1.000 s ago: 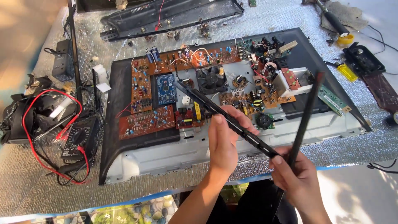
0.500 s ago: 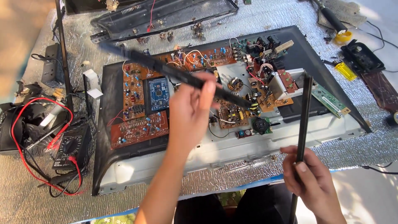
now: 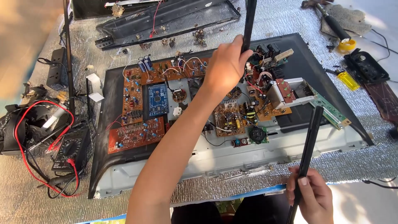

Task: Repairing a broken plastic frame by aligning the pieces and securing the joint with electrical tape.

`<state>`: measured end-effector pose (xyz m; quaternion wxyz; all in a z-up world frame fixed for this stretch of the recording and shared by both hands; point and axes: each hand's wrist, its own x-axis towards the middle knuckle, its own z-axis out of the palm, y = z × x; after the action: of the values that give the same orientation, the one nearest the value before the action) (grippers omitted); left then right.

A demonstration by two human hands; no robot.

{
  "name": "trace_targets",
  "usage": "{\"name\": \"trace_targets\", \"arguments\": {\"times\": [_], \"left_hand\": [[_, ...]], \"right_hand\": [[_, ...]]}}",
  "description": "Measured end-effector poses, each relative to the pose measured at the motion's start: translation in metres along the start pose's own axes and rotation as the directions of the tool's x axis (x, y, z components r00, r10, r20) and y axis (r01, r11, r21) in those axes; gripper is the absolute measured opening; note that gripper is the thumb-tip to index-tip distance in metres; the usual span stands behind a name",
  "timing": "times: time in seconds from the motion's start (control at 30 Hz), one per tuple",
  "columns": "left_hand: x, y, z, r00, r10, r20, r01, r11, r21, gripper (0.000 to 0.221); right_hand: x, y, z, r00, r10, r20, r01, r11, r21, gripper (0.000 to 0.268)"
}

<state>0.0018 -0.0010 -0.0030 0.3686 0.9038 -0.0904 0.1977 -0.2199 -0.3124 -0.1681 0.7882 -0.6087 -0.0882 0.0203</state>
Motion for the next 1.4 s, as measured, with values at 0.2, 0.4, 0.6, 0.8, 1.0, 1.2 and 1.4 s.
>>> {"name": "trace_targets", "arguments": {"times": [0.2, 0.4, 0.6, 0.8, 1.0, 1.2, 1.4], "left_hand": [[-0.002, -0.001, 0.005, 0.999, 0.046, -0.006, -0.046, 0.999, 0.015, 0.023], [-0.007, -0.001, -0.001, 0.998, 0.062, -0.02, -0.063, 0.998, -0.027, 0.023], [-0.027, 0.025, -0.048, 0.909, 0.201, -0.365, -0.276, 0.946, -0.167, 0.023], [-0.105, 0.06, -0.102, 0.82, 0.4, -0.41, -0.46, 0.886, -0.053, 0.036], [-0.215, 0.065, -0.089, 0.979, 0.204, -0.023, -0.204, 0.958, -0.203, 0.027], [-0.318, 0.085, -0.073, 0.977, -0.148, 0.152, 0.211, 0.735, -0.644, 0.034], [-0.359, 0.071, -0.072, 0.976, -0.21, 0.062, 0.169, 0.545, -0.821, 0.026]], "right_hand": [[0.002, -0.002, 0.003, 0.999, -0.039, 0.002, 0.039, 0.999, 0.006, 0.027], [0.003, -0.004, 0.006, 1.0, 0.002, 0.005, -0.002, 0.999, -0.042, 0.028], [0.007, -0.01, 0.011, 0.997, 0.015, -0.079, -0.015, 1.0, -0.009, 0.029], [0.007, -0.012, 0.017, 1.0, -0.022, 0.001, 0.022, 0.997, -0.076, 0.028], [-0.024, -0.015, 0.056, 0.996, 0.012, 0.088, -0.003, 0.996, -0.092, 0.025], [-0.07, 0.001, 0.123, 0.985, -0.136, -0.105, 0.162, 0.942, 0.294, 0.023], [-0.116, 0.027, 0.136, 0.997, 0.001, 0.081, -0.013, 0.989, 0.149, 0.04]]}}
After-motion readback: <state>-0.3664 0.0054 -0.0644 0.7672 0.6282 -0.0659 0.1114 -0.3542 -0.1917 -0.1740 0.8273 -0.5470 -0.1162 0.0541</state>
